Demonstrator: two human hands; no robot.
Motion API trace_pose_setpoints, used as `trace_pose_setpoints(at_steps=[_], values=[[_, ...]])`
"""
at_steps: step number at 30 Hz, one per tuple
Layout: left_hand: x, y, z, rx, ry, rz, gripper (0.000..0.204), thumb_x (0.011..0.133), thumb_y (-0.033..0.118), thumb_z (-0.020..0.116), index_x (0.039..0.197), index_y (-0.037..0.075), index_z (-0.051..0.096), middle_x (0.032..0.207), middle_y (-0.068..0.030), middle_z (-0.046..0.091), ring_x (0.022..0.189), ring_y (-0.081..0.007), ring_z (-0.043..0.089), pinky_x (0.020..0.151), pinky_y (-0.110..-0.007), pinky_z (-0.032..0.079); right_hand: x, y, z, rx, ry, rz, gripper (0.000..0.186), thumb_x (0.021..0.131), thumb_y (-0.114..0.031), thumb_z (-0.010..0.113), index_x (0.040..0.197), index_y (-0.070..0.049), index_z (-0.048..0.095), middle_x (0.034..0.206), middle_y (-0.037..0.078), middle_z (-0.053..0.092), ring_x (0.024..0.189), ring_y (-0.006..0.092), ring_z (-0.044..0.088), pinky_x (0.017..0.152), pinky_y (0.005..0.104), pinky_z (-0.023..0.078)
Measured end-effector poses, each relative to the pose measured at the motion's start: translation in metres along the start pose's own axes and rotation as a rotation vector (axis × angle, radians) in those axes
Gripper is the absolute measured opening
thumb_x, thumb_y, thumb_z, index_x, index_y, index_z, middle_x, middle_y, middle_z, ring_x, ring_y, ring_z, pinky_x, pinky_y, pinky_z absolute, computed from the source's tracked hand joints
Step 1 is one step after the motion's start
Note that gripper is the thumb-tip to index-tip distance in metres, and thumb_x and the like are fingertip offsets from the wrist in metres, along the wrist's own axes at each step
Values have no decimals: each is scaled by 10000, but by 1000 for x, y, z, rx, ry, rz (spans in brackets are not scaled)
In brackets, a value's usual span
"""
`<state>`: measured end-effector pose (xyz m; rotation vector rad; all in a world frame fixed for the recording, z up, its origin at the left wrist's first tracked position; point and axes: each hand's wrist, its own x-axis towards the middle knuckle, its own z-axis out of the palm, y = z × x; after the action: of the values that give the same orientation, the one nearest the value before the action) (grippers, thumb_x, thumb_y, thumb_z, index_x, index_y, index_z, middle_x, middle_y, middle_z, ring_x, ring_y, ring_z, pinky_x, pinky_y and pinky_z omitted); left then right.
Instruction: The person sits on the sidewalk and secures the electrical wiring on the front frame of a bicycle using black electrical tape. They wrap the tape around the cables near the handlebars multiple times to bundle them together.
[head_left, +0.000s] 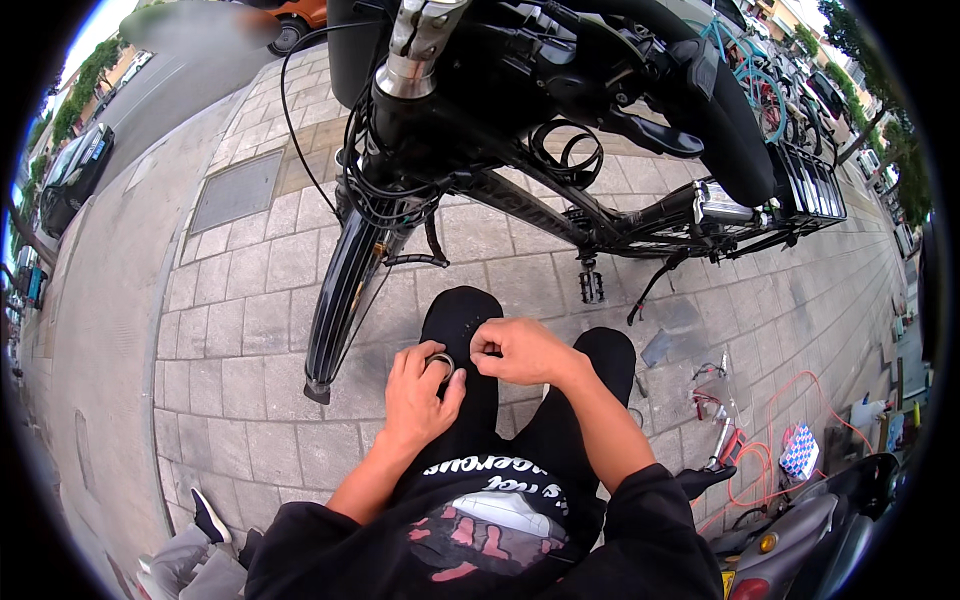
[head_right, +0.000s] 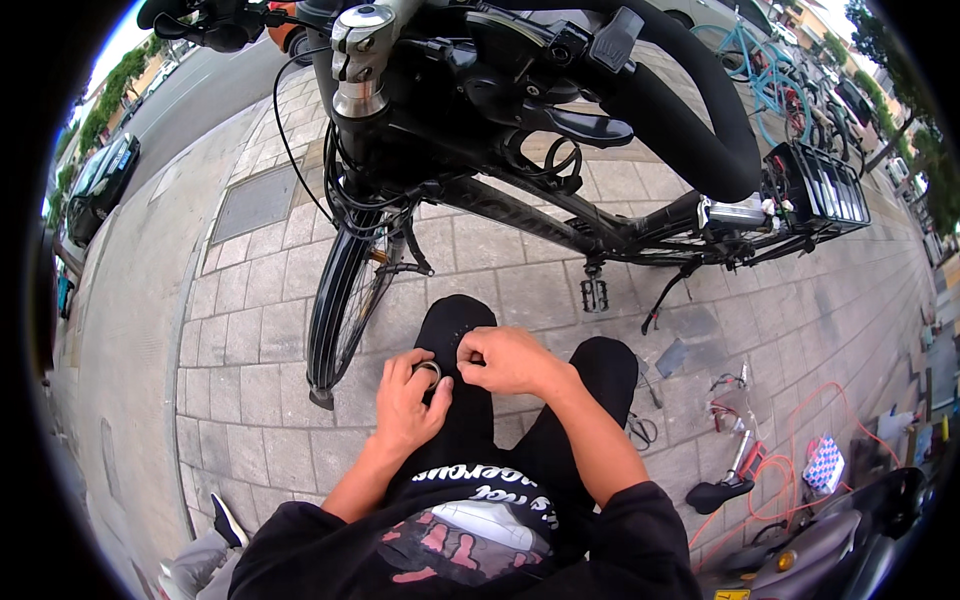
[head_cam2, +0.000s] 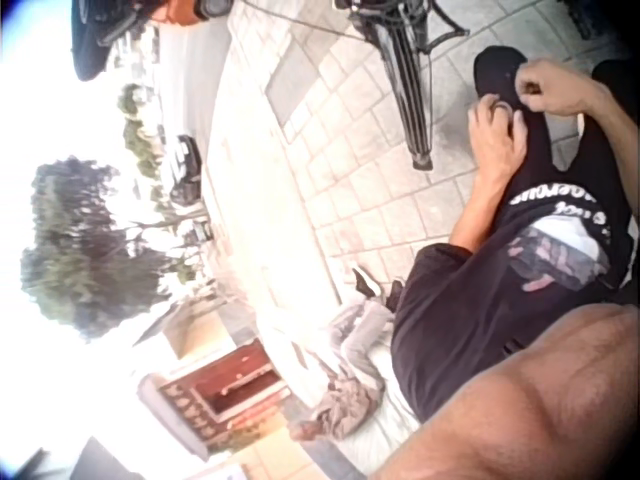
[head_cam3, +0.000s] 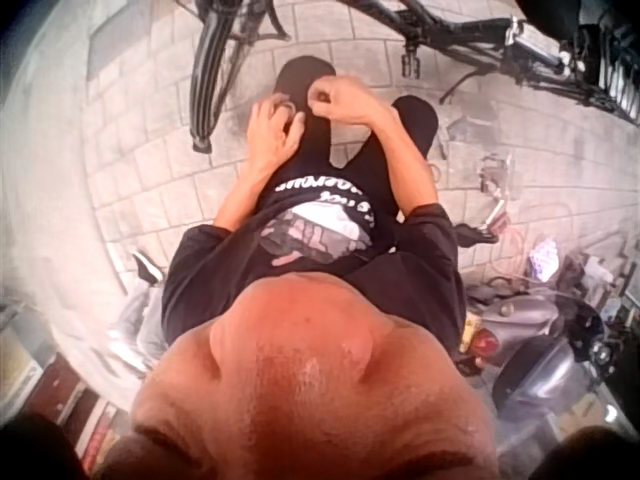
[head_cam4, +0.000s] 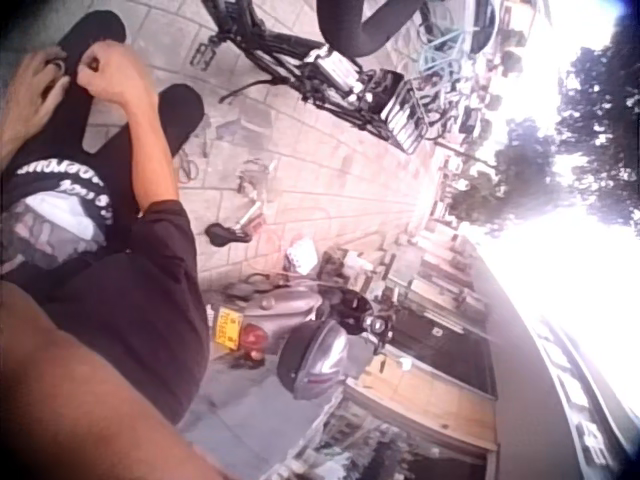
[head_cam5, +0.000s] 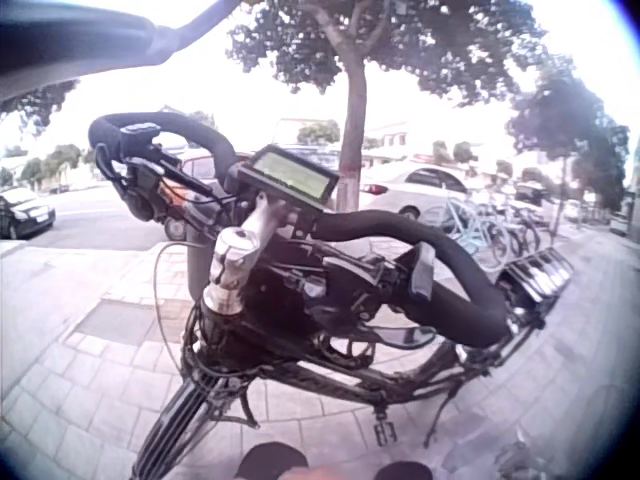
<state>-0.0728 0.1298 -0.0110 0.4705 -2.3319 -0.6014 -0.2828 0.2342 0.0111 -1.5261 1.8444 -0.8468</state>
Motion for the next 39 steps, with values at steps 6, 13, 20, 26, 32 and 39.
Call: trace_pose_setpoints(at_steps=[6,13,20,26,32,39], values=[[2,1,4,45,20,-18,205,866,117,861,896,45,671,1154,-156,716,1004,-359,663,827,-442,553,-2,-1,3,-5,54,-10,203,901,-237,747,977,-49,740,978,113,749,865,321,731,767,426,572],[8,9,7,19,0,-123,167,867,94,857,987,71,742,1096,-137,684,985,-340,650,814,-429,549,-6,-4,14,-30,157,-57,154,912,-215,714,931,-63,699,957,126,725,879,368,720,770,479,566],[13,3,11,26,-25,-57,197,869,72,847,1051,82,774,1048,-126,645,976,-341,622,818,-434,530,-6,-5,18,-72,234,-87,144,912,-200,716,925,-63,671,945,131,716,870,391,713,767,501,567],[16,4,13,-5,-28,-89,171,866,79,854,1017,79,774,1054,-120,642,998,-343,611,841,-438,523,-5,0,16,-27,229,-95,144,916,-206,730,936,-69,689,945,123,716,865,372,717,761,478,569],[15,-6,22,-40,-46,-91,129,898,83,828,1008,74,763,1057,-119,639,1018,-339,592,867,-443,502,-9,8,21,118,270,5,147,928,-161,725,1011,-42,747,953,119,723,839,308,729,752,407,578],[7,-14,21,-91,-23,-118,100,942,99,804,1019,55,755,1075,-123,648,1024,-328,584,902,-432,480,-9,19,27,307,228,61,280,918,-134,739,1179,-33,747,947,70,691,781,199,657,755,347,563]])
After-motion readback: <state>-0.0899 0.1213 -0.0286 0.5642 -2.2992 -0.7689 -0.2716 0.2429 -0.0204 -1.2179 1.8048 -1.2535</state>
